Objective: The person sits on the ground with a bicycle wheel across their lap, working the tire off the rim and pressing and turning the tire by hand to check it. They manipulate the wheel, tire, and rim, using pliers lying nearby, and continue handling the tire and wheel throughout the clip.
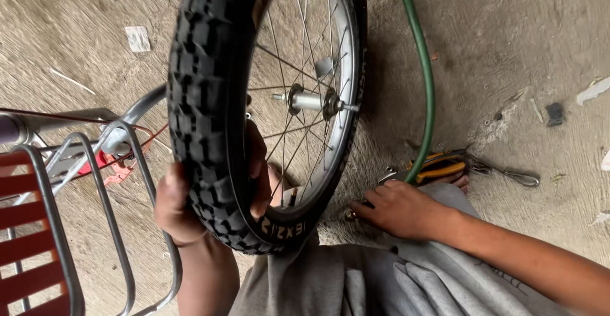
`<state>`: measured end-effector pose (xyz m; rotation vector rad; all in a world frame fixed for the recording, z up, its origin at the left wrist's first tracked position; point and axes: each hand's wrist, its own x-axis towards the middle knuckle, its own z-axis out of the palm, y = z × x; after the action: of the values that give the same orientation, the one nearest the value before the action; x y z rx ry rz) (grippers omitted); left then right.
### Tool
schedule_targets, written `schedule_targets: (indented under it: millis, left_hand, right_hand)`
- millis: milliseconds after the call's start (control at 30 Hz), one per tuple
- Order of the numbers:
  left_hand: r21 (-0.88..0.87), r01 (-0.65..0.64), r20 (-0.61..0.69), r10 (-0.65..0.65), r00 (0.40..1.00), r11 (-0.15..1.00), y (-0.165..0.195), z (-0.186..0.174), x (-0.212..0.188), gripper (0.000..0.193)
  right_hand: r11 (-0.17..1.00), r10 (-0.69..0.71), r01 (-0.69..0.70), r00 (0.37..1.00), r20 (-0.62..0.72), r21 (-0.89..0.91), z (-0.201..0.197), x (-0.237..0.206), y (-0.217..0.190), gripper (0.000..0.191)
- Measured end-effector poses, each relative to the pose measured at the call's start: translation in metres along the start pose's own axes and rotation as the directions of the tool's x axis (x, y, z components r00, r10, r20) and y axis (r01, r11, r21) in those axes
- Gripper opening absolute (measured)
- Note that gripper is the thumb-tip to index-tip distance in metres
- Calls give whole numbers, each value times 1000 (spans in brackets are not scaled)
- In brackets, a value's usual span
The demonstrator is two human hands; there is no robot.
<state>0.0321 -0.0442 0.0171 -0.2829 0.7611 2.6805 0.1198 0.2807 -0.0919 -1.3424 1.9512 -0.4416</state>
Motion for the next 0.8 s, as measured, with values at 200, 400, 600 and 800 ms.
schedule_targets:
  millis: [200, 400, 600, 800]
  left_hand:
    - [83, -19, -66, 24, 998, 996, -5, 20, -1, 82]
    - [96, 2, -70, 4, 998, 995, -3, 23, 3, 86]
    - [129, 38, -148, -18, 989, 991, -7, 26, -10, 87]
    - [143, 171, -152, -149, 977, 975, -14, 40, -4, 100]
  right_hand:
    - [997, 48, -53, 994, 95, 48, -4, -1, 1, 47]
    - [999, 35, -38, 996, 76, 35, -9, 2, 0, 45]
    - [997, 43, -48, 996, 79, 63, 10, -1, 4, 41]
    - [955, 298, -292, 932, 209, -57, 7, 5, 26, 33]
